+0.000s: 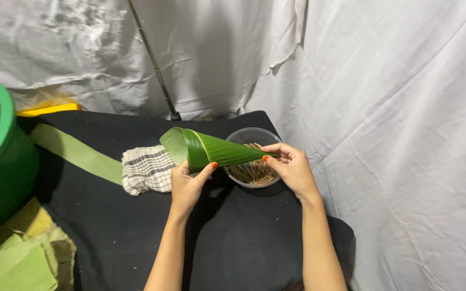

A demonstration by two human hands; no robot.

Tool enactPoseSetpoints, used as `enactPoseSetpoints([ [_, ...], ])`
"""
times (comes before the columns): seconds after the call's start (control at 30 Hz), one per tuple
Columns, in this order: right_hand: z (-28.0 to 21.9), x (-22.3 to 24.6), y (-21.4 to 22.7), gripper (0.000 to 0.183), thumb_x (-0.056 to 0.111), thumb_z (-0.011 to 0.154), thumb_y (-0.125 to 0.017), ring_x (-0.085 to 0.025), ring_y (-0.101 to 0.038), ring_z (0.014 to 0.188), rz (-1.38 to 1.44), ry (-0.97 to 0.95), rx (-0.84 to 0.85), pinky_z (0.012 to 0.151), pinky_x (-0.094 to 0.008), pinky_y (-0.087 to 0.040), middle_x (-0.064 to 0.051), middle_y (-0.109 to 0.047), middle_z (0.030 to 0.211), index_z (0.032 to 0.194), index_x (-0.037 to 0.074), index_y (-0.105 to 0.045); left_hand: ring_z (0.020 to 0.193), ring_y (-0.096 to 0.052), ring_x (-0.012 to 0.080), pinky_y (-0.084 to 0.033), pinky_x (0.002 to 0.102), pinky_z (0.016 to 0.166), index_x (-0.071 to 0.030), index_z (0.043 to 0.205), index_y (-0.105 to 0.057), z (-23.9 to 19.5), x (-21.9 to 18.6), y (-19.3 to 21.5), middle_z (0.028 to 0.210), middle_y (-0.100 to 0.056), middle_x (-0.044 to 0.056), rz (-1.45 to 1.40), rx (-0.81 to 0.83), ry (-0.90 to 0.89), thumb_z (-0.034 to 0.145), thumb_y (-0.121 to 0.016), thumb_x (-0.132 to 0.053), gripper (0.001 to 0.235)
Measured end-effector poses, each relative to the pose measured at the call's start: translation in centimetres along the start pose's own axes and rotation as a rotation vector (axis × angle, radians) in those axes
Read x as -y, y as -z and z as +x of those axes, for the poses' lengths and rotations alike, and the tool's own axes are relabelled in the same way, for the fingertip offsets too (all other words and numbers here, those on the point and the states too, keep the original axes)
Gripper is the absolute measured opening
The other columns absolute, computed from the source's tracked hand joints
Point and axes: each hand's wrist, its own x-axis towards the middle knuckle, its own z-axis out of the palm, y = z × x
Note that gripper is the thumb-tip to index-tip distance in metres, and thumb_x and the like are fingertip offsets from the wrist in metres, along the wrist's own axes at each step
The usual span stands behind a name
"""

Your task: Wiping banana leaves with a cloth and rolling them into cones secured with small wooden sticks.

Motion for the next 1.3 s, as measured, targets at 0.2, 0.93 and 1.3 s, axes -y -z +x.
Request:
enactPoseSetpoints([
  [0.2,-0.4,0.2,-2.2,0.036,0.005,0.078,-0.081,-0.018,-0.072,0.101,-0.527,0.308,-0.277,0.087,-0.033,-0.057,0.003,-0.075,0.105,0.110,0.021,-0.078,0.075,-0.068,0.0081,-0.057,0.030,0.074,-0.005,0.088,-0.080,-0.6,-0.1,-1.2,0.076,-0.079,0.007,0.042,-0.090,0.015,0.079,-0.090,-0.014,0.017],
  [0.93,2.5,0.0,-4.3,0.021,0.015,0.079,-0.073,-0.046,-0.072,0.080,-1.158,-0.238,0.231,0.070,-0.046,-0.056,-0.018,-0.071,0.068,0.059,0.011,-0.071,0.068,-0.064,0.0065,-0.056,0.029,0.068,-0.006,0.087,-0.079,0.1,3.2,-0.8,0.071,-0.077,0.005,-0.036,-0.187,0.009,0.080,-0.088,-0.013,0.014],
  [1.3,2.6,-0.7,-4.1,0.016,0.015,0.081,-0.066,-0.043,-0.071,0.082,-1.111,-0.238,0.252,0.073,-0.046,-0.057,-0.019,-0.072,0.070,0.069,0.009,-0.076,0.065,-0.063,0.0070,-0.055,0.029,0.066,-0.006,0.082,-0.078,0.0,2.0,-0.7,0.066,-0.075,0.005,-0.026,-0.167,0.013,0.081,-0.088,-0.014,0.013],
])
